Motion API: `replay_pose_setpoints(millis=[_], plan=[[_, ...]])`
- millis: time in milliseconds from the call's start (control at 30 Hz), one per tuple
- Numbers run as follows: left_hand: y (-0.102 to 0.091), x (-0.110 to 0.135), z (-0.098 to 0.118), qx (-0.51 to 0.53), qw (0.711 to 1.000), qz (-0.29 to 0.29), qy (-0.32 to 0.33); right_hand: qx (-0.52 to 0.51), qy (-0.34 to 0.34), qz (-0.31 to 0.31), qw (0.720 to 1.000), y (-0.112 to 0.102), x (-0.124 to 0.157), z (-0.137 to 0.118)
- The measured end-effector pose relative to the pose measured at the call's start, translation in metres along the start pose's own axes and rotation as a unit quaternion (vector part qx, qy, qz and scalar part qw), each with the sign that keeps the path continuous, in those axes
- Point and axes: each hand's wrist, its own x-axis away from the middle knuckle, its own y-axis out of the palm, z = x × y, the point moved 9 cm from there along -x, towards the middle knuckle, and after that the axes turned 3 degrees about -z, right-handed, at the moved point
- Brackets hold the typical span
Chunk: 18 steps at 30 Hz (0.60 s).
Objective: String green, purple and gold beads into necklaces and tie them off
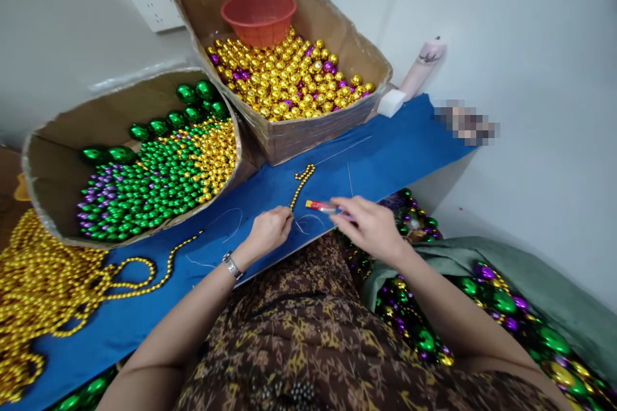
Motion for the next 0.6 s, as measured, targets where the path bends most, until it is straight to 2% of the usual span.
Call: replay_pose_setpoints(millis=[100,300,433,600], plan=[[-0.002,0.0,0.004,0.005,1.0,0.012,0.007,0.056,-0.001,-0.101,0.993,0.037,0.001,-0.006],[-0.003,0.0,0.009,0.006,1.0,0.018,0.021,0.089,0.012,-0.233,0.968,0.092,0.005,-0.007],[-0.004,0.001,0.011,-0.005,1.0,0.014,0.021,0.095,0.035,-0.261,0.96,0.106,0.004,-0.004],[-0.003,0.002,0.016,-0.015,1.0,0.002,0.022,0.099,0.026,-0.277,0.955,0.111,0.0,-0.011]])
